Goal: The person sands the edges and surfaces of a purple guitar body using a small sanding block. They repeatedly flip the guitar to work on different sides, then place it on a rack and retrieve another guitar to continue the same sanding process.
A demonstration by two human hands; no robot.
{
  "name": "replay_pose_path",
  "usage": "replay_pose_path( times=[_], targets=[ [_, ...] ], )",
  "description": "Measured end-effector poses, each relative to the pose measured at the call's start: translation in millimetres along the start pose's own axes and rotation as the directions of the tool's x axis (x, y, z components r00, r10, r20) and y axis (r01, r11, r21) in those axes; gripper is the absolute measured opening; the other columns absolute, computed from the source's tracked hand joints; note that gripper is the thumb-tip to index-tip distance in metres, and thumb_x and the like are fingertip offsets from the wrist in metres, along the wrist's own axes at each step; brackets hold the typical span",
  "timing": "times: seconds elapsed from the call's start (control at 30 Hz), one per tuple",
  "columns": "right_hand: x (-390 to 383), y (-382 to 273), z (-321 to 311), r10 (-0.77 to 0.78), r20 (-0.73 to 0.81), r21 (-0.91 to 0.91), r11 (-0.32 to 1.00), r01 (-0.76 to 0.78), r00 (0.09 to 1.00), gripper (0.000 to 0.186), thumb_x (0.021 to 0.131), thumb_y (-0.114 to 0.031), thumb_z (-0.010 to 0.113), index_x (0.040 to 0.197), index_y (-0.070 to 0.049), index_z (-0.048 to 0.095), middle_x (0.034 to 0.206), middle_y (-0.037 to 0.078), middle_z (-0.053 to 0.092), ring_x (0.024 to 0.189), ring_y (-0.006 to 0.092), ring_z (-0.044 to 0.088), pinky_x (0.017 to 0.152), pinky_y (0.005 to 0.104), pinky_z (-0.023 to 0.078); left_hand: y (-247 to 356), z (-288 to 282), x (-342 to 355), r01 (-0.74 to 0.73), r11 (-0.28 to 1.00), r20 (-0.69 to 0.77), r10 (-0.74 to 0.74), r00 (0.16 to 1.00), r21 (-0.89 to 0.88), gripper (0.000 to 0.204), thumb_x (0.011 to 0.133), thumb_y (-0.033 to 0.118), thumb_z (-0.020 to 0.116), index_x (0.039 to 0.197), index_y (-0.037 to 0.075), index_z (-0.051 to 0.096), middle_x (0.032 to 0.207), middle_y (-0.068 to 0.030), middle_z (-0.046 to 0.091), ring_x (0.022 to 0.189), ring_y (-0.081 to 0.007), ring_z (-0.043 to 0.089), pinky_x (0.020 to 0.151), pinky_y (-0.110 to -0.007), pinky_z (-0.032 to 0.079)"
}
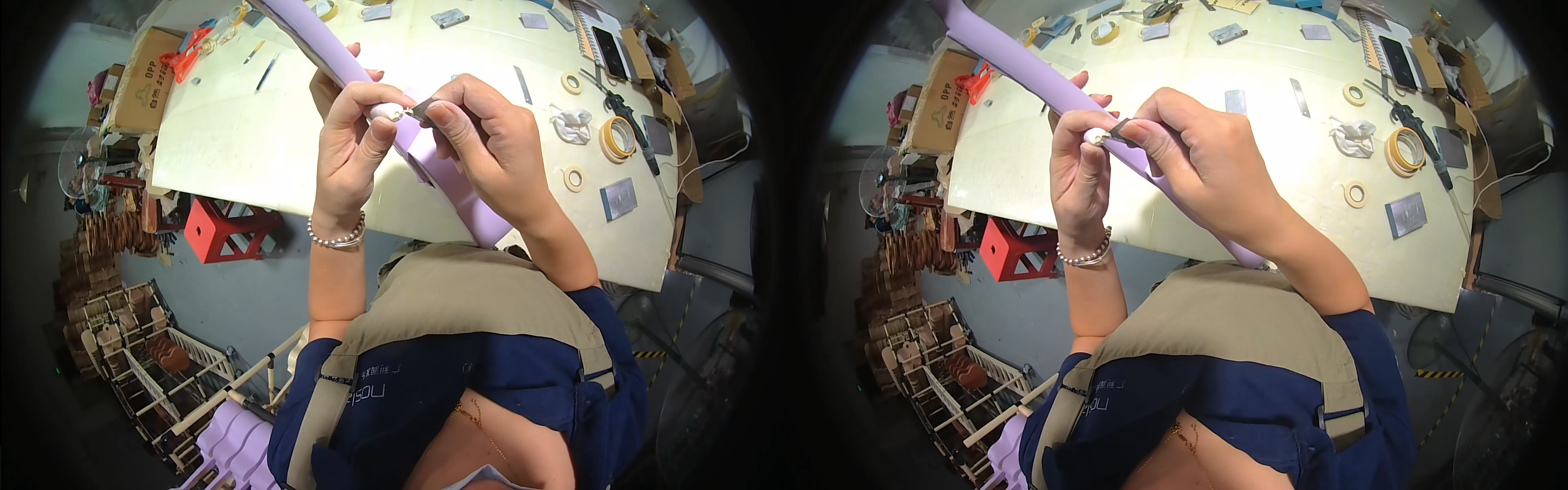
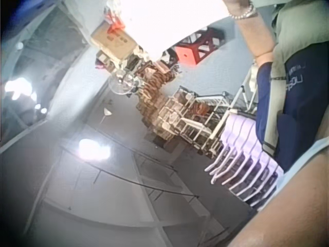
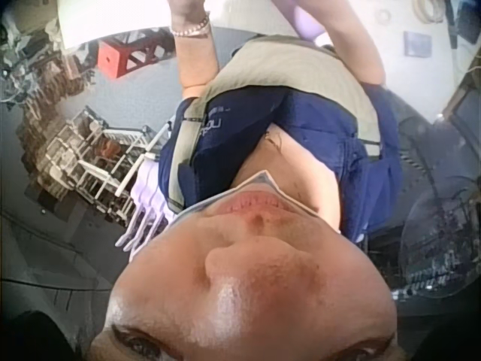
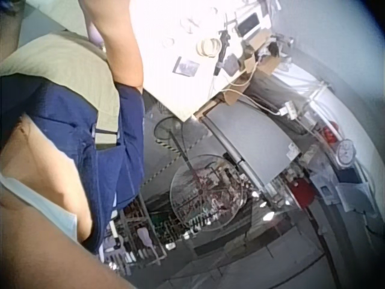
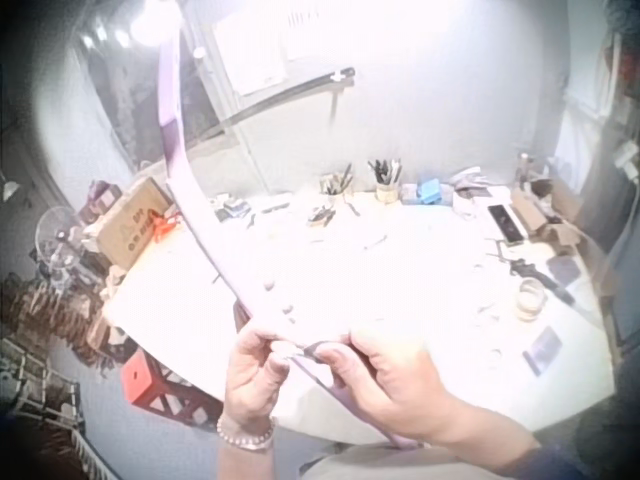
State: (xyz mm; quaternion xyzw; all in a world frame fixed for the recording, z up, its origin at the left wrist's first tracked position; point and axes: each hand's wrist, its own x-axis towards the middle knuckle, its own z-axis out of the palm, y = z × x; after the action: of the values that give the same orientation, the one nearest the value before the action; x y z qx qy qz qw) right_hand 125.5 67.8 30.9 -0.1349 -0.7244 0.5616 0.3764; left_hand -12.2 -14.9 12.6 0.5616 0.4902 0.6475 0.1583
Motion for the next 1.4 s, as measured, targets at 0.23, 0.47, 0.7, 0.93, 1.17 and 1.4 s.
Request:
replay_pose_path(
  times=[0.23, 0.47, 0.7, 0.93, 1.17, 1.4],
  targets=[
    [1.6, 2.2, 3.2, 0.01, -0.01, -0.036, 0.999, -0.01, 1.0, 0.017, 0.088, -0.017, 0.055, 0.082, -0.001, 0.059, 0.059, 0.006, 0.057, 0.05, 0.0086, 0.05, 0.046, 0.022, 0.039, 6.8, 3.4, -2.1, -0.031, 0.968, 0.068, 0.014, 0.998, 0.248, 0.045, 0.09, 0.049, 0.038, 0.085, 0.008, 0.055, 0.097, -0.0031, 0.05, 0.124, -0.0233, 0.018, 0.1, -0.04, 0.023],
    [-1.1, -7.9, -2.7, 0.099, 0.062, 0.068, 0.992, -0.104, 0.993, 0.017, 0.088, -0.017, 0.055, 0.081, -0.002, 0.058, 0.057, 0.004, 0.055, 0.049, 0.0081, 0.049, 0.046, 0.0217, 0.038, 8.8, 10.4, -5.1, 0.015, 0.986, 0.031, -0.021, 0.999, 0.163, 0.057, 0.084, 0.062, 0.036, 0.08, 0.008, 0.054, 0.106, -0.0123, 0.045, 0.126, -0.0269, 0.014, 0.098, -0.044, 0.027],
    [-5.3, -10.5, -4.6, 0.047, 0.095, -0.066, 0.997, -0.041, 0.994, 0.016, 0.087, -0.017, 0.056, 0.079, -0.002, 0.056, 0.054, 0.004, 0.051, 0.047, 0.01, 0.047, 0.045, 0.023, 0.037, 9.6, 11.0, -7.1, 0.008, 0.971, 0.02, -0.013, 1.0, 0.237, 0.057, 0.082, 0.062, 0.041, 0.077, 0.008, 0.056, 0.124, -0.0219, 0.03, 0.124, -0.0282, 0.017, 0.095, -0.043, 0.032],
    [-8.5, -11.2, -4.1, 0.033, 0.082, -0.145, 0.989, -0.021, 0.996, 0.015, 0.085, -0.016, 0.058, 0.078, -0.003, 0.055, 0.054, 0.005, 0.051, 0.045, 0.0127, 0.046, 0.044, 0.0243, 0.037, 7.4, 7.7, -10.3, -0.01, 0.971, 0.039, 0.001, 0.999, 0.237, 0.052, 0.081, 0.059, 0.046, 0.078, 0.008, 0.057, 0.124, -0.0202, 0.029, 0.12, -0.0273, 0.021, 0.095, -0.041, 0.033],
    [-9.9, -4.6, -4.3, -0.039, 0.132, -0.117, 0.992, 0.055, 0.99, 0.014, 0.085, -0.015, 0.058, 0.079, -0.003, 0.056, 0.054, 0.004, 0.049, 0.044, 0.0101, 0.044, 0.042, 0.0248, 0.034, 13.0, 10.8, -10.2, -0.003, 0.965, 0.023, -0.003, 1.0, 0.261, 0.05, 0.082, 0.06, 0.045, 0.076, 0.011, 0.054, 0.117, -0.0132, 0.032, 0.111, -0.0229, 0.034, 0.093, -0.04, 0.033],
    [-14.1, -6.5, -41.1, 0.25, 0.195, 0.452, 0.835, -0.313, 0.949, 0.018, 0.092, -0.021, 0.048, 0.095, -0.004, 0.051, 0.058, 0.002, 0.054, 0.044, 0.0027, 0.042, 0.04, 0.0152, 0.032, -14.2, 13.0, 3.2, -0.145, 0.988, 0.04, 0.144, 0.989, 0.042, 0.058, 0.082, 0.063, 0.036, 0.068, 0.009, 0.049, 0.101, -0.011, 0.039, 0.092, -0.0212, 0.044, 0.09, -0.038, 0.034]
  ],
)
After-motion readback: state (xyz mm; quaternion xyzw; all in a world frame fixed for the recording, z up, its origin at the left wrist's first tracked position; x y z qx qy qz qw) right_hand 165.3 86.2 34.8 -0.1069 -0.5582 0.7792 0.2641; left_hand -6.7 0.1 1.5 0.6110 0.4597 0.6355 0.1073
